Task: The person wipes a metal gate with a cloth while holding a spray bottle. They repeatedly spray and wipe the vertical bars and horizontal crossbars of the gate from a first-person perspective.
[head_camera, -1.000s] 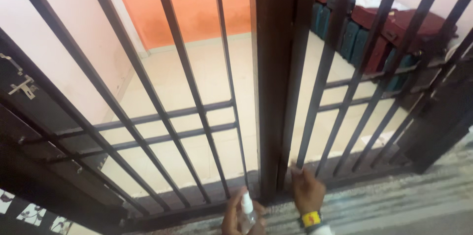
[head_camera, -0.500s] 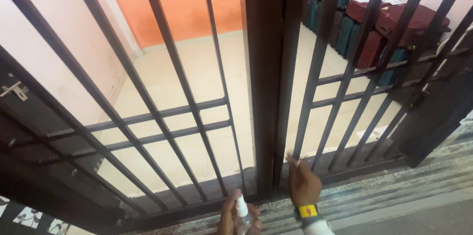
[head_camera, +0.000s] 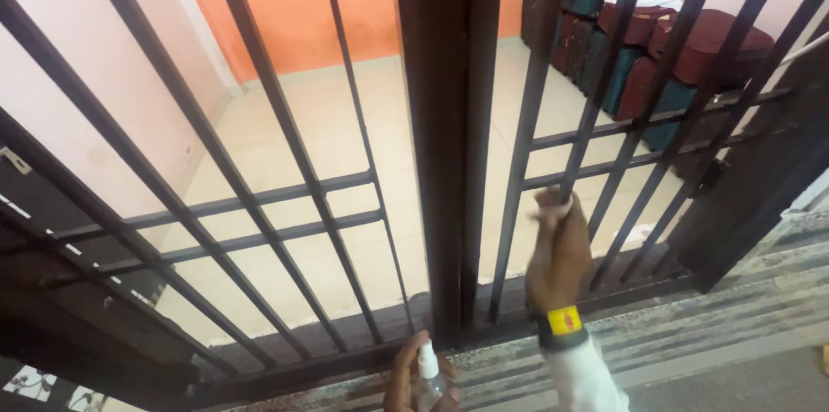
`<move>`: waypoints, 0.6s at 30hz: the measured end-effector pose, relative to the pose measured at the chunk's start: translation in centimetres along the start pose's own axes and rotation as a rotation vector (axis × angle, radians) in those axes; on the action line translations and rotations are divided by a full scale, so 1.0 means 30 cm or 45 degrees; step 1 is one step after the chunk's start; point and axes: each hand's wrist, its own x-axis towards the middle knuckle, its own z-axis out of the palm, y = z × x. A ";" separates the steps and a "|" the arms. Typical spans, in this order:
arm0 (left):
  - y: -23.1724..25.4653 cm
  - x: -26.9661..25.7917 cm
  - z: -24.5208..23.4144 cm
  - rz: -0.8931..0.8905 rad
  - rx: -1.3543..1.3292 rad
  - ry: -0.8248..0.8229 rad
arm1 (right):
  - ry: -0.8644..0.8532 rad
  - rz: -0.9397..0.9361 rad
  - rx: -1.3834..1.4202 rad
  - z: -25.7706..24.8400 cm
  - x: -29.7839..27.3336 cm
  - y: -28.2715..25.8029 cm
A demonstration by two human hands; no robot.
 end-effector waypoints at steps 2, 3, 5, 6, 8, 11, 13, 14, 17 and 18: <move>-0.047 0.007 -0.014 0.022 0.106 -0.007 | -0.002 0.054 -0.121 0.028 0.026 0.022; -0.075 0.007 -0.020 -0.001 0.094 -0.012 | 0.014 0.109 -0.077 0.043 0.019 0.054; -0.121 0.006 -0.037 -0.005 -0.013 -0.052 | -0.023 0.211 -0.108 0.052 -0.032 0.156; -0.128 0.006 -0.056 0.014 -0.109 -0.087 | -0.074 0.258 -0.183 0.035 -0.092 0.215; -0.129 0.022 -0.031 0.003 -0.236 -0.114 | -0.229 0.304 -0.337 -0.016 -0.229 0.331; -0.051 -0.009 0.033 -0.041 -0.096 0.036 | -0.465 0.248 -0.551 -0.080 -0.397 0.443; -0.018 -0.017 0.125 0.058 0.269 0.289 | -0.560 0.518 -0.523 -0.099 -0.407 0.446; -0.001 -0.013 0.143 0.067 0.275 0.296 | -0.555 0.545 -0.456 -0.103 -0.386 0.421; 0.009 0.028 0.180 0.107 0.291 0.282 | -0.512 0.419 -0.205 -0.096 -0.184 0.315; -0.001 0.052 0.188 0.130 0.279 0.255 | -0.489 0.245 -0.090 -0.089 -0.092 0.283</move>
